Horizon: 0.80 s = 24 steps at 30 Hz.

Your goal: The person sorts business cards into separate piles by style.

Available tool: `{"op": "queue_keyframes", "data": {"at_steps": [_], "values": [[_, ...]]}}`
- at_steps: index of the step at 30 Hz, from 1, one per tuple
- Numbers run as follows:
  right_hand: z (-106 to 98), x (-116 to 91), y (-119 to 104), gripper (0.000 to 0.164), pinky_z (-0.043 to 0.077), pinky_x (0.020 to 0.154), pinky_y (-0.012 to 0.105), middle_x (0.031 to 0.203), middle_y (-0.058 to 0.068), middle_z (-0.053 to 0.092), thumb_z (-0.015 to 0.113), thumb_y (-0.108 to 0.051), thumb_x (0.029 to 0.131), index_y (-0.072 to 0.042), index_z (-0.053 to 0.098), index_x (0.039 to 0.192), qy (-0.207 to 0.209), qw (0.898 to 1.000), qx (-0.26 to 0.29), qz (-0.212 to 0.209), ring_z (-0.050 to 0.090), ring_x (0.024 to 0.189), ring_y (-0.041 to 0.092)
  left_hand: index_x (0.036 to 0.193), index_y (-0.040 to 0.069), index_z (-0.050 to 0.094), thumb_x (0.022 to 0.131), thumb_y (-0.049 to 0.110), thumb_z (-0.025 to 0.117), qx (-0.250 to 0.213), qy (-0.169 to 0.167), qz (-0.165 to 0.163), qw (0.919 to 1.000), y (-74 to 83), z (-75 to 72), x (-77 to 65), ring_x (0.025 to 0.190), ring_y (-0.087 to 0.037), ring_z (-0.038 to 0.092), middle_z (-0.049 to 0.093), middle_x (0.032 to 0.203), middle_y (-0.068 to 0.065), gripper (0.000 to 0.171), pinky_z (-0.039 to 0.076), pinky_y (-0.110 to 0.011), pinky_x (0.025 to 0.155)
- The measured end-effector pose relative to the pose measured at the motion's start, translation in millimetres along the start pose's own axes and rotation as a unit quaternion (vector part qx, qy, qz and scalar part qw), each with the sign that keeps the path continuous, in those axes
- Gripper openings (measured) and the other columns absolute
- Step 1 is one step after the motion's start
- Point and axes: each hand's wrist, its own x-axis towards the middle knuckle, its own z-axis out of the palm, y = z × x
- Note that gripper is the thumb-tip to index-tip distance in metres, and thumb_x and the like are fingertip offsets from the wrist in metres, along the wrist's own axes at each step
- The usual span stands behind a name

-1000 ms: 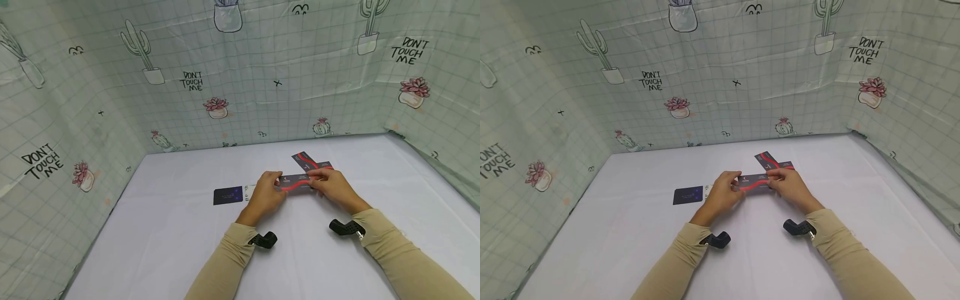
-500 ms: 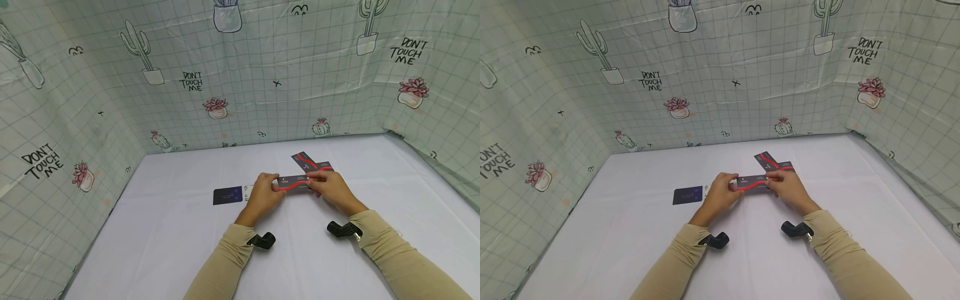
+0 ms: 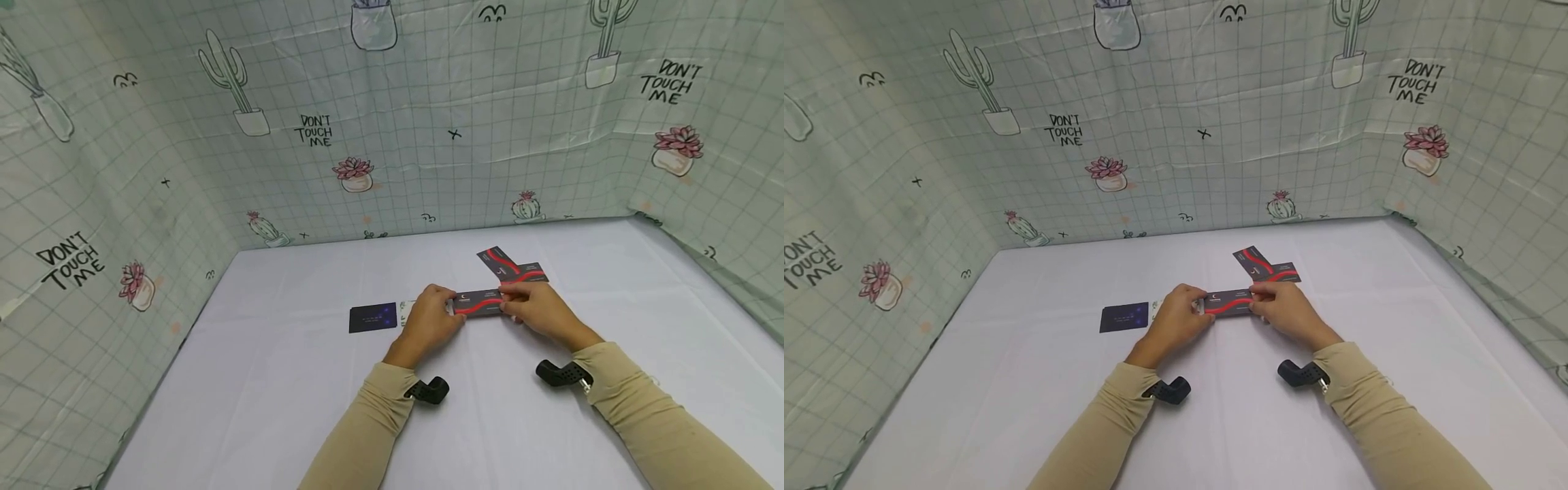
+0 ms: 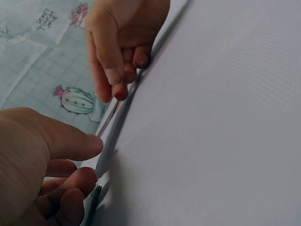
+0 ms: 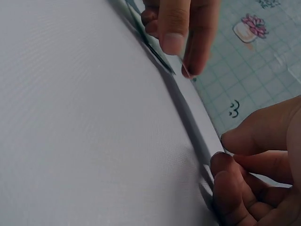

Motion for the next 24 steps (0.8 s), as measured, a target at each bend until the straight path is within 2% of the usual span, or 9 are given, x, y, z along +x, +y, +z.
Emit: {"op": "queue_keyframes", "data": {"at_steps": [7, 12, 16, 24], "values": [[2.0, 2.1, -1.7, 0.038, 0.048, 0.065, 0.025, 0.095, 0.011, 0.069, 0.070, -0.006, 0.089, 0.011, 0.065, 0.123, 0.012, 0.999, -0.044, -0.019, 0.061, 0.072, 0.012, 0.122, 0.003, 0.071, 0.087, 0.022, 0.078, 0.017, -0.026, -0.021, 0.9993, 2.1, -1.7, 1.3, 0.113, -0.021, 0.060, 0.062, 0.122, -0.010, 0.040, 0.047, -0.032, 0.096], [2.0, 1.9, -2.2, 0.036, 0.048, 0.065, 0.025, 0.095, 0.011, 0.070, 0.069, -0.007, 0.089, 0.010, 0.067, 0.121, 0.019, 0.998, -0.053, -0.019, 0.062, 0.071, 0.013, 0.122, 0.003, 0.071, 0.087, 0.023, 0.079, 0.024, -0.030, -0.015, 0.9991, 2.2, -2.1, 2.4, 0.113, -0.020, 0.061, 0.063, 0.123, -0.010, 0.041, 0.047, -0.032, 0.096], [1.4, 1.6, -1.8, 0.035, 0.047, 0.064, 0.026, 0.093, 0.010, 0.071, 0.068, -0.008, 0.090, 0.009, 0.067, 0.120, 0.023, 0.998, -0.059, -0.015, 0.063, 0.069, 0.014, 0.123, 0.003, 0.071, 0.086, 0.020, 0.079, 0.012, -0.031, -0.007, 0.9994, 1.9, -1.8, 2.2, 0.113, -0.021, 0.060, 0.062, 0.124, -0.011, 0.041, 0.047, -0.032, 0.096], [2.0, 0.4, -1.5, 0.034, 0.046, 0.067, 0.030, 0.090, 0.007, 0.071, 0.066, -0.009, 0.091, 0.007, 0.068, 0.120, 0.025, 0.997, -0.071, -0.011, 0.061, 0.070, 0.013, 0.126, 0.007, 0.070, 0.087, 0.018, 0.078, 0.007, -0.035, -0.014, 0.9992, 0.1, 0.3, 0.6, 0.112, -0.019, 0.060, 0.060, 0.126, -0.010, 0.041, 0.048, -0.031, 0.094]]}}
